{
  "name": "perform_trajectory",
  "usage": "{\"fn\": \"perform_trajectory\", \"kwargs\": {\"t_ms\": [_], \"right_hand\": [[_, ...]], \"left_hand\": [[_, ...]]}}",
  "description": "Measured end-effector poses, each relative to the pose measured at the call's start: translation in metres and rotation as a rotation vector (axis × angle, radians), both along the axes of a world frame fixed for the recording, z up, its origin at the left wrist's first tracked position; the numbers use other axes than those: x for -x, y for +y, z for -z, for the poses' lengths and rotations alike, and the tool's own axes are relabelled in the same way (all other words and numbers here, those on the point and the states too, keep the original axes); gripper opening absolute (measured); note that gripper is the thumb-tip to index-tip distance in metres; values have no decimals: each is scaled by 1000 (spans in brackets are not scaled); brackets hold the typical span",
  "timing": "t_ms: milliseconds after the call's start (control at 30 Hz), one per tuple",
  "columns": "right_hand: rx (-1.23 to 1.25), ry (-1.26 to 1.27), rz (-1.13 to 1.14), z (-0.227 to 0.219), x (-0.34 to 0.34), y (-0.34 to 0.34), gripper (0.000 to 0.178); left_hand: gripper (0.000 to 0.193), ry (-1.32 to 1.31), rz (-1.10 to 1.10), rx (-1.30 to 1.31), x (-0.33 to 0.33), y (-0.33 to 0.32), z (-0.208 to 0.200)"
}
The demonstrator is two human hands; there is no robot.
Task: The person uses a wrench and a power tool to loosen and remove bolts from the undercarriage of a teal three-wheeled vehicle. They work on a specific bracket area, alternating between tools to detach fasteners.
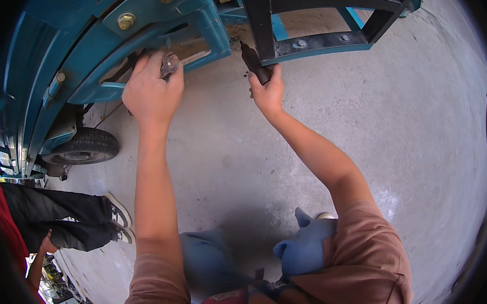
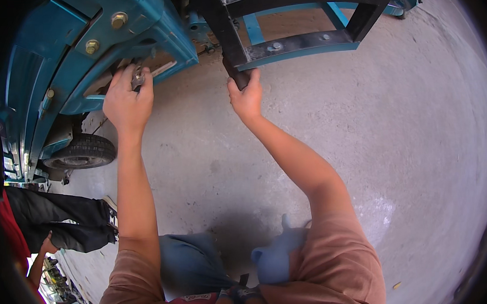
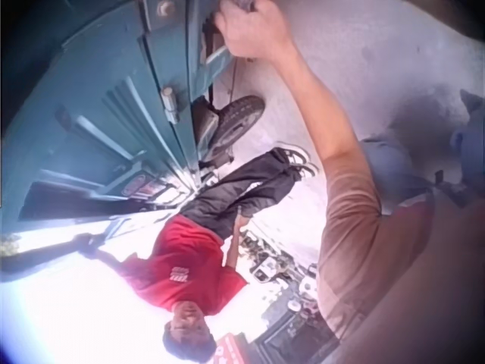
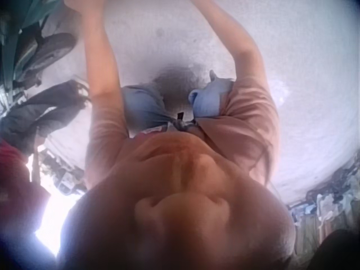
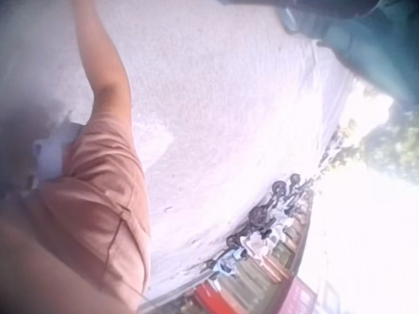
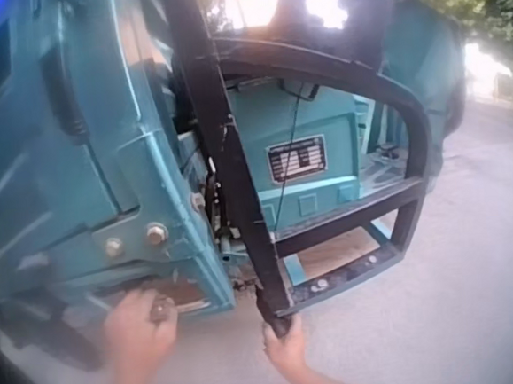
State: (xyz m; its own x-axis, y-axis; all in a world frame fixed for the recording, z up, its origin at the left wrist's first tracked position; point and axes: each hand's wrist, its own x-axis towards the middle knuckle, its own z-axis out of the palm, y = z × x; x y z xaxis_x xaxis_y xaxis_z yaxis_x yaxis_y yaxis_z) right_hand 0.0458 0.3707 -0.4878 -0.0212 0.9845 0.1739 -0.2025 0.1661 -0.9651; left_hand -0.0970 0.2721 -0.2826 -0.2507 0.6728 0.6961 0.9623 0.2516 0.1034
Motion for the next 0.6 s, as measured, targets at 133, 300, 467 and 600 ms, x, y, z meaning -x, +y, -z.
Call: {"fn": "perform_trajectory", "kwargs": {"t_ms": [133, 300, 467, 600], "right_hand": [[-42, -89, 15, 1, -5, 2, 47], [59, -73, -27, -14, -6, -1, 46], [68, -57, -53, -15, -11, -4, 49], [95, -32, -61, -20, -5, -1, 50]], "left_hand": [[26, -19, 10, -4, 0, -1, 1], [27, -9, -11, 19, -1, -1, -1], [27, 2, -5, 5, 0, -1, 0], [27, 6, 3, -2, 1, -1, 0]]}}
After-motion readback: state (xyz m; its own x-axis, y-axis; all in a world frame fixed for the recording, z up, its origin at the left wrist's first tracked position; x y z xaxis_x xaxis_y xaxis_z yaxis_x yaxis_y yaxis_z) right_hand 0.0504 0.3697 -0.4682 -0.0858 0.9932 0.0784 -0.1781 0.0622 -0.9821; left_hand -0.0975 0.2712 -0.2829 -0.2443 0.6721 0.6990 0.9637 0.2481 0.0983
